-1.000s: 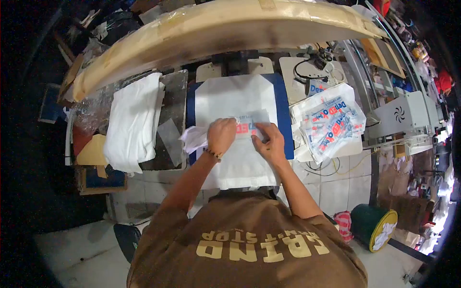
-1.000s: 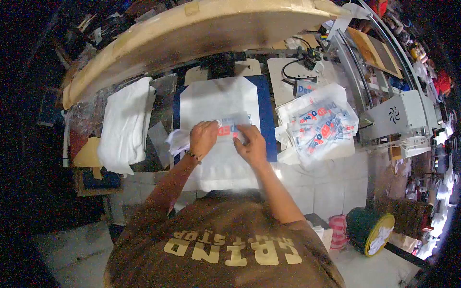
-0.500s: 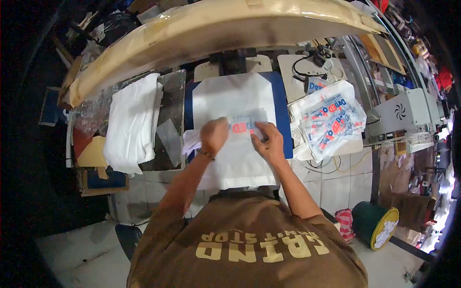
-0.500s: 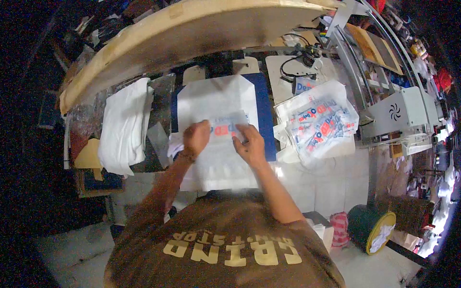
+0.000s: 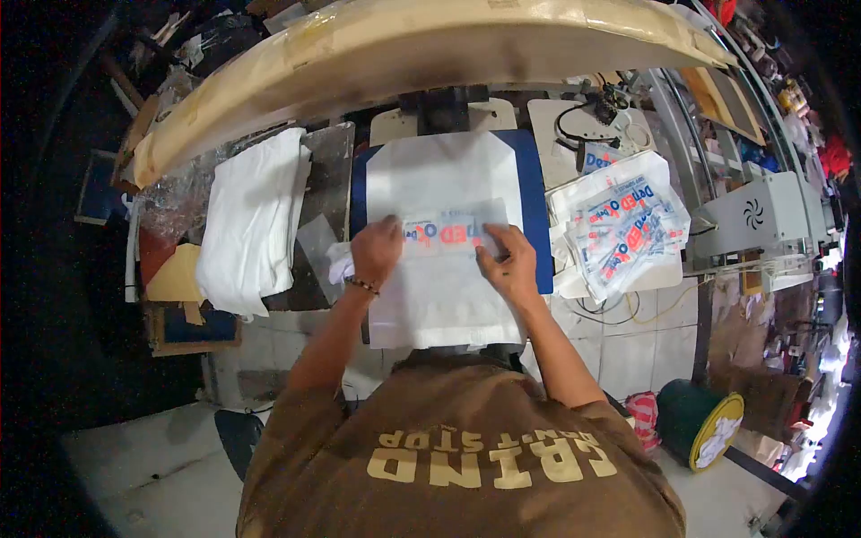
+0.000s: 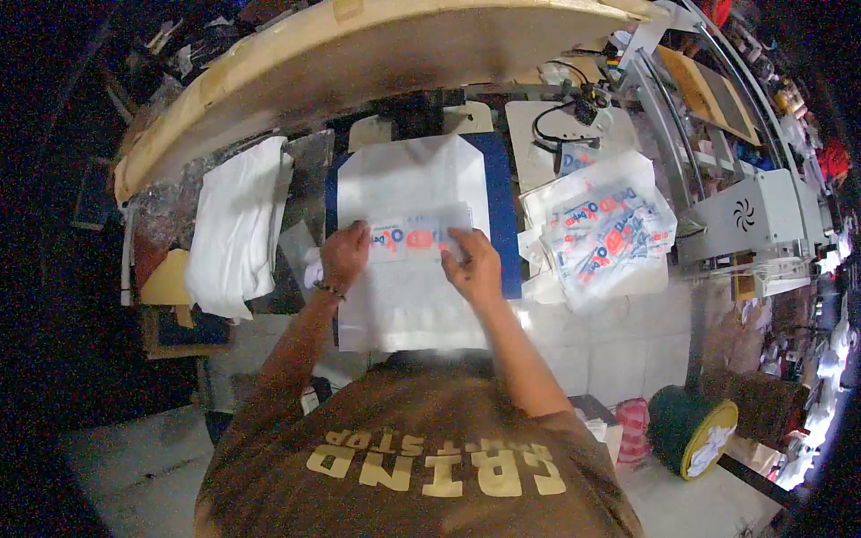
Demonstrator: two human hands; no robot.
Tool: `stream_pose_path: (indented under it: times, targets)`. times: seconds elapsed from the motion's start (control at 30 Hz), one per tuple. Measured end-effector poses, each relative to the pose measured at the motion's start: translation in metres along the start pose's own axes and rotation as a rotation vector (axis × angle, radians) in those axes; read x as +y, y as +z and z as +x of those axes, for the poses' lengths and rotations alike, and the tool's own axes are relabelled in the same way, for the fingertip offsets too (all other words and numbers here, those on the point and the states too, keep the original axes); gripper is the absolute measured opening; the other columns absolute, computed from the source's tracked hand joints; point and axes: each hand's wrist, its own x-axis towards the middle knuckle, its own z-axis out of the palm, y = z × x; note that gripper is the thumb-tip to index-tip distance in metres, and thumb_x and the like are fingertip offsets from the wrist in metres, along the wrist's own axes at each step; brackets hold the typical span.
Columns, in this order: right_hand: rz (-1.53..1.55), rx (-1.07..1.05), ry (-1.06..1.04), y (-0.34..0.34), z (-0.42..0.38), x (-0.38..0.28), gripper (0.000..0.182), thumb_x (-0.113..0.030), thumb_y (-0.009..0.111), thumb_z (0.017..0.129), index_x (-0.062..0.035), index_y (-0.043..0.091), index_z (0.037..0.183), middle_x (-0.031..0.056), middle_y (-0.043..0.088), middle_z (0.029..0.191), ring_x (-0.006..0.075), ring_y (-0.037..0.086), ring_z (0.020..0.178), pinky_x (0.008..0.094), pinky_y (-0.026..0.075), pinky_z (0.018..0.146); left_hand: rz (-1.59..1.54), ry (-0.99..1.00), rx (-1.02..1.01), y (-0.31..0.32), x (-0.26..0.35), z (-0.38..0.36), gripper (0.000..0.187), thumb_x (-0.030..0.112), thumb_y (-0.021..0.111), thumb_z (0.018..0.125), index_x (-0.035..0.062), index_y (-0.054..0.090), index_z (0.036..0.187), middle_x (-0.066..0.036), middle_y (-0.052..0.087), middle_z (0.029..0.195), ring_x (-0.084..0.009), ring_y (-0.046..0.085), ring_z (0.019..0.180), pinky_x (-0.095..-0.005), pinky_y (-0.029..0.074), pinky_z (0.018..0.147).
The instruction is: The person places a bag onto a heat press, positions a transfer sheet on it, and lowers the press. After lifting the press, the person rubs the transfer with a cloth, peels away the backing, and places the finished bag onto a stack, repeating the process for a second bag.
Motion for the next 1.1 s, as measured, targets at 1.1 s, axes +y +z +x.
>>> stream_pose_path:
  times: [1.1]
  targets:
    - [-0.070, -0.011, -0.031, -0.004, 0.002, -0.013, 0.037, -0.007, 0.076, 0.080, -0.0017, 0.072, 0.116, 0.0148, 0.070, 0.104, 0.0250, 0.069, 0.079, 0.0324, 0.054, 0.069, 0.000, 0.235, -0.020, -0.004, 0.038, -0.010, 0.016, 0.011, 0.064, 0.087, 0.0113, 0.064, 0.071, -0.015, 0.066, 0.069, -0.0354, 0.066, 0.067, -0.0482, 0.050, 0.059]
